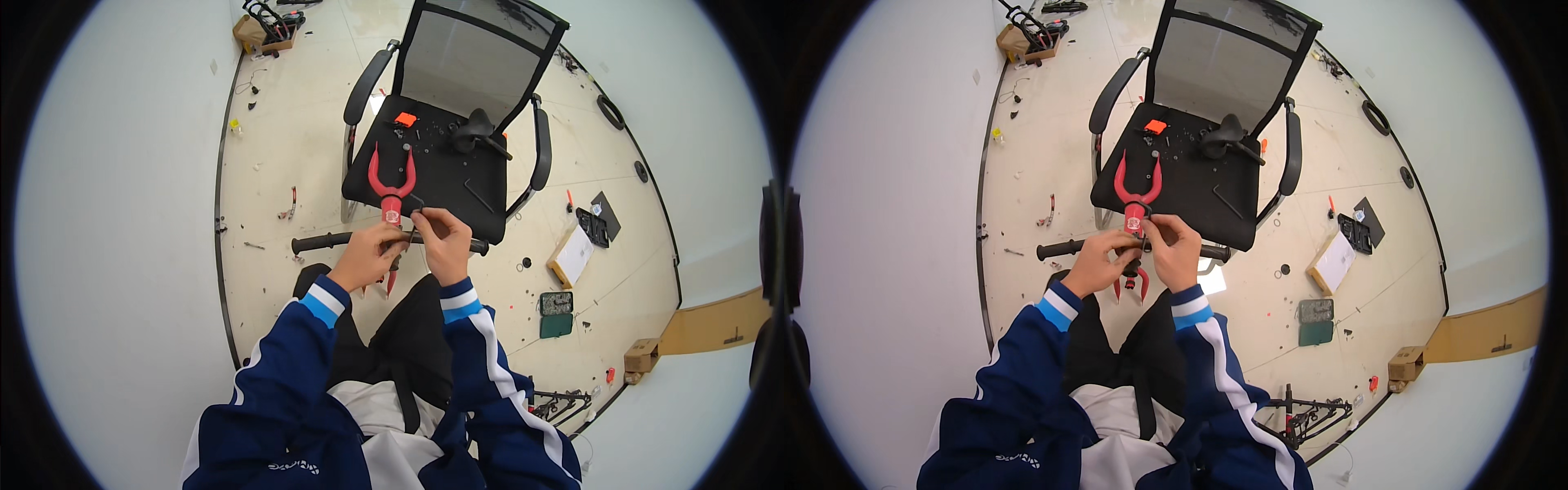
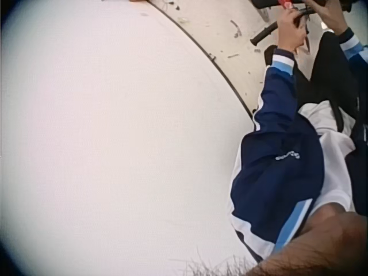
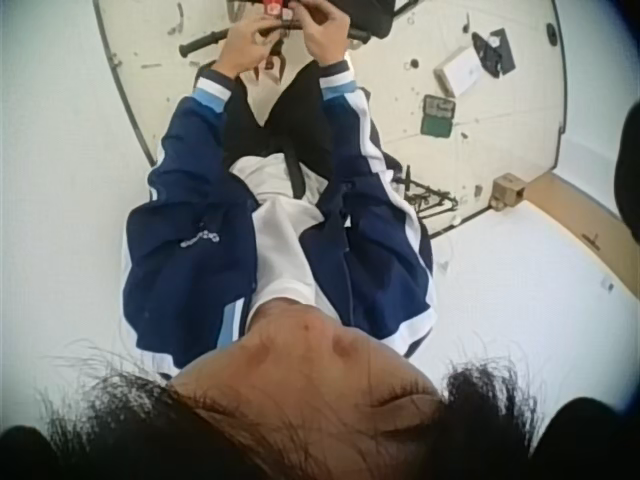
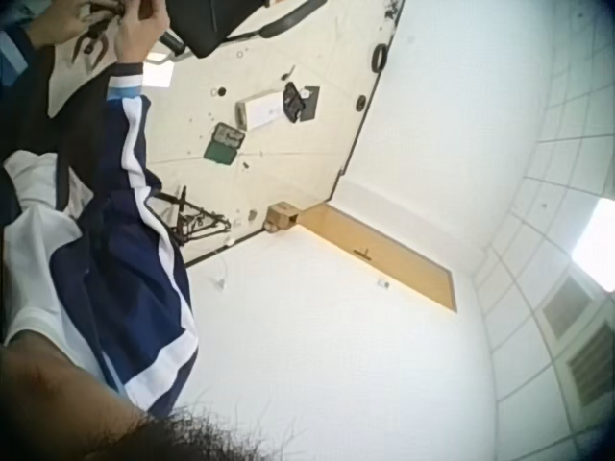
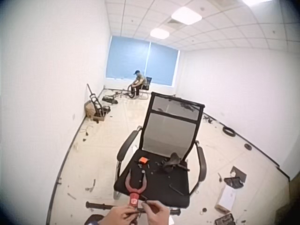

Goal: The person assembles a bicycle handlebar by inserting and tightening bolts, attaching a stem cap, and securing components using an Allen key and a red clamp. The person repeatedly adjusts and tightens the handlebar and stem parts while seated on the floor.

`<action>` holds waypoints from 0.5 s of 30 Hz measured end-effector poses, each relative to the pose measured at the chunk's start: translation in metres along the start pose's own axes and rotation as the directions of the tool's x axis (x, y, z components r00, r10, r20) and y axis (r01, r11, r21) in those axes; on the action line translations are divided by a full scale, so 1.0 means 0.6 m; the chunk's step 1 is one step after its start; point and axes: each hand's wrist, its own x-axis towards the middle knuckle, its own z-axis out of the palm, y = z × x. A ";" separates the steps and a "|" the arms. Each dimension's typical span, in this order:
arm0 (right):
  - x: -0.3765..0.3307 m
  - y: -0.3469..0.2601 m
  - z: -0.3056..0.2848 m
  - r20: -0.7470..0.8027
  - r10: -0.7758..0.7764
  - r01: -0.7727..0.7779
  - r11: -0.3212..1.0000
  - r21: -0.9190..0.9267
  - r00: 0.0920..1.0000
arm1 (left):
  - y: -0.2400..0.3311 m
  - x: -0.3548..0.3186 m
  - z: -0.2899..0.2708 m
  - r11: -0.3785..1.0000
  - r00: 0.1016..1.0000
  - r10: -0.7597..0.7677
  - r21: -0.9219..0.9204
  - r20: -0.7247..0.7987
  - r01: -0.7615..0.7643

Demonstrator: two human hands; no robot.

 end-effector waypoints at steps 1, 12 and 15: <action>0.005 0.002 0.005 0.009 -0.015 0.015 1.000 -0.002 1.000 | -0.011 0.006 0.002 0.999 0.999 -0.044 -0.007 0.019 0.044; 0.008 0.010 0.014 0.065 -0.044 0.043 0.999 0.019 0.997 | -0.022 0.015 -0.004 0.998 0.998 -0.057 0.003 -0.022 0.057; 0.003 0.006 0.011 0.095 -0.053 0.062 0.994 -0.092 0.994 | -0.030 0.014 -0.001 0.999 0.999 -0.034 0.001 -0.041 0.034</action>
